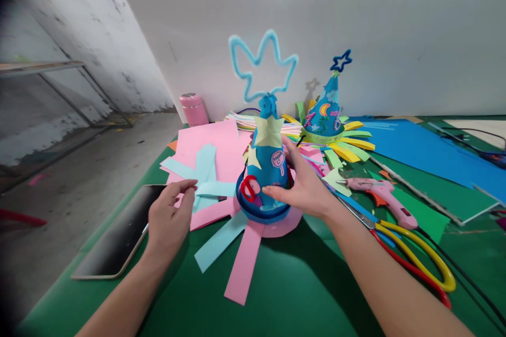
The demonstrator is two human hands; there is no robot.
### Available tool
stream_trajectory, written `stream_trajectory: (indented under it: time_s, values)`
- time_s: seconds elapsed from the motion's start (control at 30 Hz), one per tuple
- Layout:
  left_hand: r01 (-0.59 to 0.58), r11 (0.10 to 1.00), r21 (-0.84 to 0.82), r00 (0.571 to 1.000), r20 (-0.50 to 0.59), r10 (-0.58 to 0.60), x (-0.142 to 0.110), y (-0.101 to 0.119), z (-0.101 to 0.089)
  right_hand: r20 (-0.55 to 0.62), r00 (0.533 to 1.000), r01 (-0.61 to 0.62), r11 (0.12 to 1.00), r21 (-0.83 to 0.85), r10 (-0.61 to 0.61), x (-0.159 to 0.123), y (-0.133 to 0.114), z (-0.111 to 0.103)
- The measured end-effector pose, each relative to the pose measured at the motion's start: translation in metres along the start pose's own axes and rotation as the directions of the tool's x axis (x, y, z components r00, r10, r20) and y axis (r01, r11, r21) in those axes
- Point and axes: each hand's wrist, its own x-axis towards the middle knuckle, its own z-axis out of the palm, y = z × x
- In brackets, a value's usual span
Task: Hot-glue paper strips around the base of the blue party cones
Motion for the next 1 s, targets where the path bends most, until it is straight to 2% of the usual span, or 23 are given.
stream_trajectory:
  time_s: [0.17, 0.37, 0.6, 0.77, 0.9, 1.0]
  values:
    - [0.009, 1.0, -0.021, 0.996, -0.094, -0.011, 0.002, -0.001, -0.003, -0.098, 0.995, -0.019, 0.999, -0.032, 0.016, -0.003, -0.009, -0.005]
    - [0.009, 0.999, -0.037, 0.989, -0.146, -0.015, 0.001, 0.0, -0.003, -0.255, 0.967, -0.017, 1.0, -0.015, 0.012, -0.002, -0.012, -0.011]
    - [-0.016, 0.999, -0.044, 0.987, -0.161, 0.009, 0.001, 0.001, -0.004, -0.419, 0.901, 0.118, 0.993, -0.013, -0.113, -0.001, -0.021, -0.008]
    - [-0.017, 0.999, -0.039, 0.982, -0.187, 0.01, 0.001, 0.001, -0.004, -0.51, 0.859, -0.023, 0.992, -0.128, -0.046, -0.007, -0.013, 0.009]
    - [-0.028, 0.999, -0.028, 0.983, -0.18, 0.022, 0.001, 0.002, -0.005, -0.487, 0.873, -0.147, 0.956, -0.254, 0.005, -0.017, -0.003, 0.023]
    - [-0.046, 0.999, -0.025, 0.983, -0.18, 0.041, 0.0, 0.003, -0.005, -0.465, 0.885, -0.189, 0.939, -0.288, 0.036, -0.022, -0.001, 0.03]
